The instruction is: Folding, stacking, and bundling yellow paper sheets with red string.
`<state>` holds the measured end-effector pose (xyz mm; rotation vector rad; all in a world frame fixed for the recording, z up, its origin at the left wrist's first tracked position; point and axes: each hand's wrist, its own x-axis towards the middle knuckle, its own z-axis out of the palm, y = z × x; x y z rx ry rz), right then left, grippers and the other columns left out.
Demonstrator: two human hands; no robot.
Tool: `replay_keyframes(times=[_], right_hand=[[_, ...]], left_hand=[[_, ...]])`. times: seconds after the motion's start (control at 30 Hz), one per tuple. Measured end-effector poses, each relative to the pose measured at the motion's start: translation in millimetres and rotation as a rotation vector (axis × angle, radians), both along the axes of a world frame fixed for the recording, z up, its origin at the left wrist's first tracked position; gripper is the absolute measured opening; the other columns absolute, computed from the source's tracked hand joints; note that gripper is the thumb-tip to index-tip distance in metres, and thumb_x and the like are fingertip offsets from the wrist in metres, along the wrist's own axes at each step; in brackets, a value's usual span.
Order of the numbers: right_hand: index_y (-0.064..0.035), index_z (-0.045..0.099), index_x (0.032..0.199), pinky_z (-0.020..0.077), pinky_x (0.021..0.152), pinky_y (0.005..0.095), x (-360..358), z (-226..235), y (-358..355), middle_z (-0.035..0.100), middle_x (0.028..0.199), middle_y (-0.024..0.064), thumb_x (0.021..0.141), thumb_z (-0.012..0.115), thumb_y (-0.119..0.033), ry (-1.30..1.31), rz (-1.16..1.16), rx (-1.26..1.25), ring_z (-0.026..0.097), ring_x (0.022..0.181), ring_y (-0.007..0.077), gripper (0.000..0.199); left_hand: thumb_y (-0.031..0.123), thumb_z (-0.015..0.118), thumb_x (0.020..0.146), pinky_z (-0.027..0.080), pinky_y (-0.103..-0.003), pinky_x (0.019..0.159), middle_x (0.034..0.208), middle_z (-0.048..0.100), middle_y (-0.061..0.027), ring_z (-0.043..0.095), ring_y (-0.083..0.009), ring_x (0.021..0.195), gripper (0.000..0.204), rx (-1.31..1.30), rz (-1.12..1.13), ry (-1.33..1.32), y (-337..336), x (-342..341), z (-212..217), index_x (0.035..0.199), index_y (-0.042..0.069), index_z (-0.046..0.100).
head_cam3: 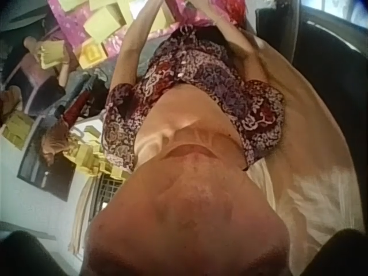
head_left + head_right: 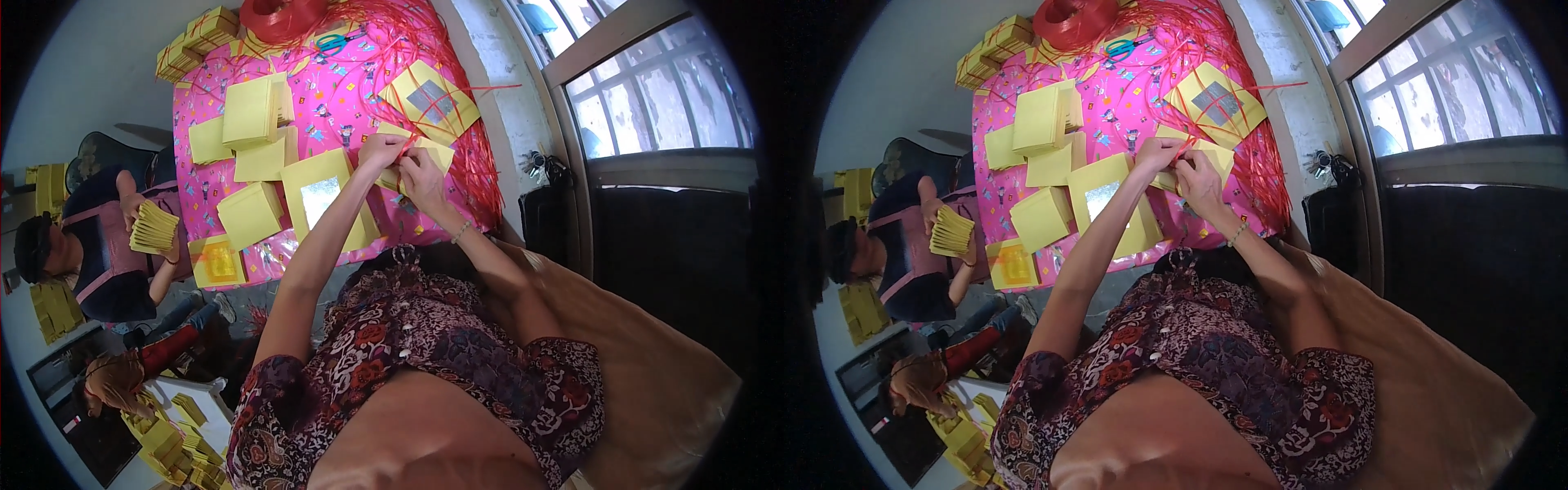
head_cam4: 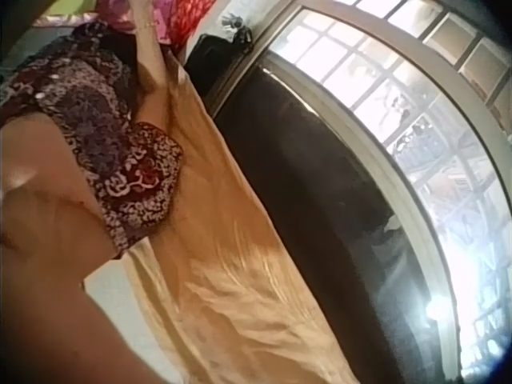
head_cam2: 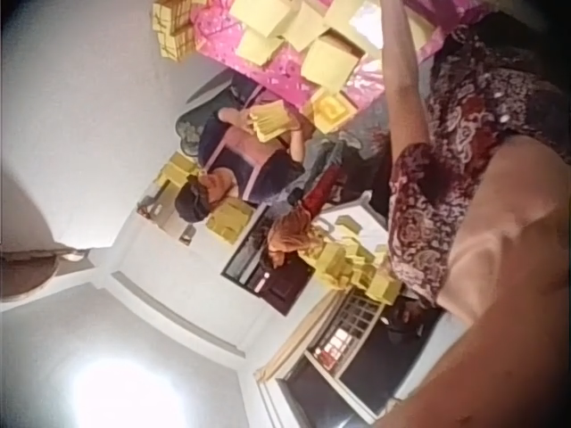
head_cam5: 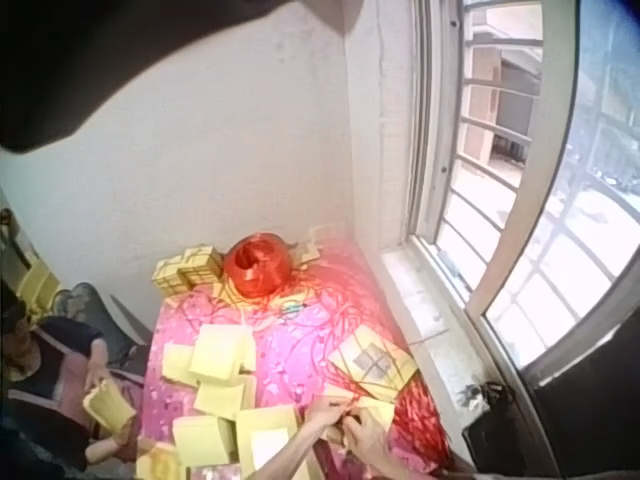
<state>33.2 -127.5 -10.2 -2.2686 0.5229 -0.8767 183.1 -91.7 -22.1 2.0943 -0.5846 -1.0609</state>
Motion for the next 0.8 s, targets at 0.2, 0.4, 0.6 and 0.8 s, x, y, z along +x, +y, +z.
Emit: replay_keyframes(times=[0.2,0.4,0.6,0.8], right_hand=[[-0.0012,0.058,0.091,0.0472,0.073,0.0419,-1,-3,-2,0.053,0.096,0.0172,0.076,0.058,-0.003,-0.03,0.04,0.023,0.055,0.087,0.0346,0.015],[0.0034,0.053,0.097,0.0449,0.077,0.0447,1,0,-1,0.053,0.094,0.0199,0.072,0.049,0.004,-0.018,0.037,-0.018,0.053,0.089,0.0384,0.025],[0.0028,0.053,0.097,0.0449,0.077,0.0447,0,-1,-7,0.054,0.089,0.0194,0.072,0.047,0.007,-0.015,0.033,0.089,0.054,0.09,0.0372,0.026],[-0.0001,0.055,0.095,0.0469,0.072,0.0435,1,-7,-10,0.055,0.088,0.0175,0.074,0.049,0.006,-0.076,0.056,0.141,0.056,0.084,0.0363,0.023]], left_hand=[[0.038,0.064,0.087,0.048,-0.02,0.07,0.093,0.067,-0.0037,0.061,-0.0093,0.082,0.04,-0.088,0.012,0.469,8,3,34,0.107,0.005,0.067],[0.023,0.059,0.091,0.047,-0.026,0.089,0.112,0.063,-0.0048,0.059,-0.0116,0.1,0.042,-0.329,-0.189,0.358,28,-6,22,0.126,0.002,0.054],[0.014,0.059,0.09,0.046,-0.024,0.088,0.114,0.061,-0.0053,0.059,-0.0096,0.099,0.039,-0.396,-0.175,0.318,29,-11,14,0.127,0.001,0.053],[0.002,0.062,0.082,0.05,-0.024,0.078,0.109,0.063,-0.0059,0.061,-0.0096,0.09,0.041,-0.553,-0.18,0.074,30,-25,-3,0.123,0.004,0.057]])
